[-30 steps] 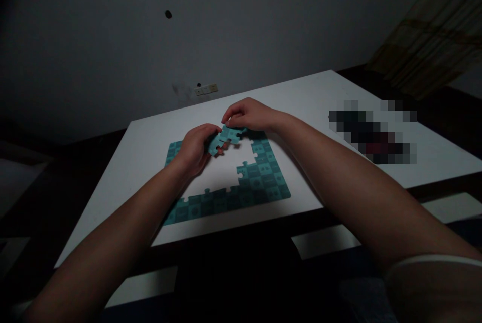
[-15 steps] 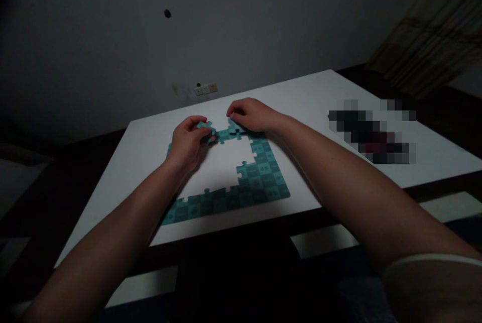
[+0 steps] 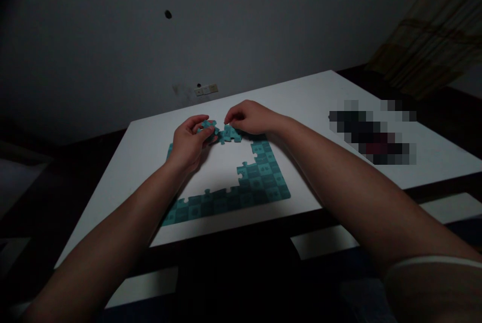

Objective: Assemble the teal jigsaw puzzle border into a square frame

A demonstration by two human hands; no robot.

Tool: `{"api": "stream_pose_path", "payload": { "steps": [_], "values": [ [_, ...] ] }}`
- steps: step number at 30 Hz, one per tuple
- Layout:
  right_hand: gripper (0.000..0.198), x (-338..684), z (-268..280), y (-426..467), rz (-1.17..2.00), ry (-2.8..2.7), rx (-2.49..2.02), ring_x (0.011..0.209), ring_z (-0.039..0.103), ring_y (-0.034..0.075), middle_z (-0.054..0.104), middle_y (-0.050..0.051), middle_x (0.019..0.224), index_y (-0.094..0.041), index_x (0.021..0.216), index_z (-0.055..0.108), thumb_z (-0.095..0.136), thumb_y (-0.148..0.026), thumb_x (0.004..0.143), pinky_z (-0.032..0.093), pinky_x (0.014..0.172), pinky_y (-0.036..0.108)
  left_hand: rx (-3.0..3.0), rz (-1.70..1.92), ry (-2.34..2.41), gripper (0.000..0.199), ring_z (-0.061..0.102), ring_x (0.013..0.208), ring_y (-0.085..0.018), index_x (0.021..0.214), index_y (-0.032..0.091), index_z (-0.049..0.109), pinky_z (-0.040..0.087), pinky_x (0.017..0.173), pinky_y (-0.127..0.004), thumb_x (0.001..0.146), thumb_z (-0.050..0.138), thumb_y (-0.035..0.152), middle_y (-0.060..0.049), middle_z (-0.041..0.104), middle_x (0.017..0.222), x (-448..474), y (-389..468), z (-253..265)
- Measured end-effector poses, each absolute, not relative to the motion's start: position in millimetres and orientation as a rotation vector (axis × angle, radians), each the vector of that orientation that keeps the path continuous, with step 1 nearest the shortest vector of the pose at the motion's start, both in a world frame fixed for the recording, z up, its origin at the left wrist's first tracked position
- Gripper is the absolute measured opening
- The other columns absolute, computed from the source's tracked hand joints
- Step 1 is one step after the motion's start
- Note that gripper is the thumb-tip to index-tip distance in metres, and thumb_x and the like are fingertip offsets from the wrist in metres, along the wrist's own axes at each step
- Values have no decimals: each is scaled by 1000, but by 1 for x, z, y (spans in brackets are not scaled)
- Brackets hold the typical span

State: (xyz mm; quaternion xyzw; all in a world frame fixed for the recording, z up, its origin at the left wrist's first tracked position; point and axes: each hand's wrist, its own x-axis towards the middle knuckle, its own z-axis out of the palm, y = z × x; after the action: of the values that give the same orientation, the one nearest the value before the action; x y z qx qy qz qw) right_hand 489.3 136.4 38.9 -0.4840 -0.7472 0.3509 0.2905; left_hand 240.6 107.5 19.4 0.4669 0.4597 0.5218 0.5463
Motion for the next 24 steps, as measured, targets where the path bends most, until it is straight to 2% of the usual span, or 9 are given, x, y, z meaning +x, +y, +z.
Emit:
{"api": "stream_pose_path", "payload": {
  "steps": [6, 11, 14, 18, 21, 24],
  "values": [
    [40, 489, 38, 133, 1117, -1978, -1260, 72, 78, 25, 88, 2, 84, -25, 117, 100, 95, -19, 78, 58, 69, 36, 1116, 1247, 1103, 41, 87, 105, -25, 119, 23, 83, 78, 90, -37, 85, 105, 17, -9, 91, 122, 241, 108, 20],
    [41, 485, 37, 133, 1058, -1969, -1226, 71, 75, 23, 83, -1, 79, -23, 115, 99, 97, -20, 75, 56, 70, 34, 1131, 1240, 1097, 43, 87, 101, -25, 118, 23, 83, 77, 88, -37, 82, 106, 19, -8, 90, 119, 240, 109, 18],
    [36, 487, 37, 136, 1023, -1947, -1233, 77, 77, 25, 82, 0, 81, -25, 113, 99, 99, -23, 77, 59, 73, 36, 1128, 1248, 1096, 43, 85, 98, -24, 115, 23, 84, 75, 84, -34, 78, 104, 19, -6, 89, 114, 241, 108, 17],
    [23, 493, 36, 141, 948, -1895, -1256, 94, 84, 31, 92, 7, 98, -28, 106, 98, 103, -26, 84, 69, 87, 43, 1129, 1288, 1103, 42, 82, 96, -24, 112, 25, 84, 71, 80, -33, 74, 101, 24, -5, 88, 112, 240, 109, 18],
    [27, 497, 32, 145, 904, -1860, -1258, 102, 86, 34, 95, 10, 107, -28, 113, 99, 108, -32, 89, 73, 95, 47, 1125, 1461, 1123, 36, 80, 98, -24, 109, 29, 80, 68, 80, -36, 80, 100, 33, -5, 86, 115, 228, 119, 25],
    [39, 499, 27, 147, 901, -1816, -1258, 102, 87, 34, 94, 10, 104, -28, 122, 97, 113, -38, 88, 76, 95, 49, 1059, 1640, 1197, 28, 78, 100, -27, 105, 32, 74, 64, 79, -38, 91, 97, 40, -5, 82, 109, 206, 139, 33]
  ]
}}
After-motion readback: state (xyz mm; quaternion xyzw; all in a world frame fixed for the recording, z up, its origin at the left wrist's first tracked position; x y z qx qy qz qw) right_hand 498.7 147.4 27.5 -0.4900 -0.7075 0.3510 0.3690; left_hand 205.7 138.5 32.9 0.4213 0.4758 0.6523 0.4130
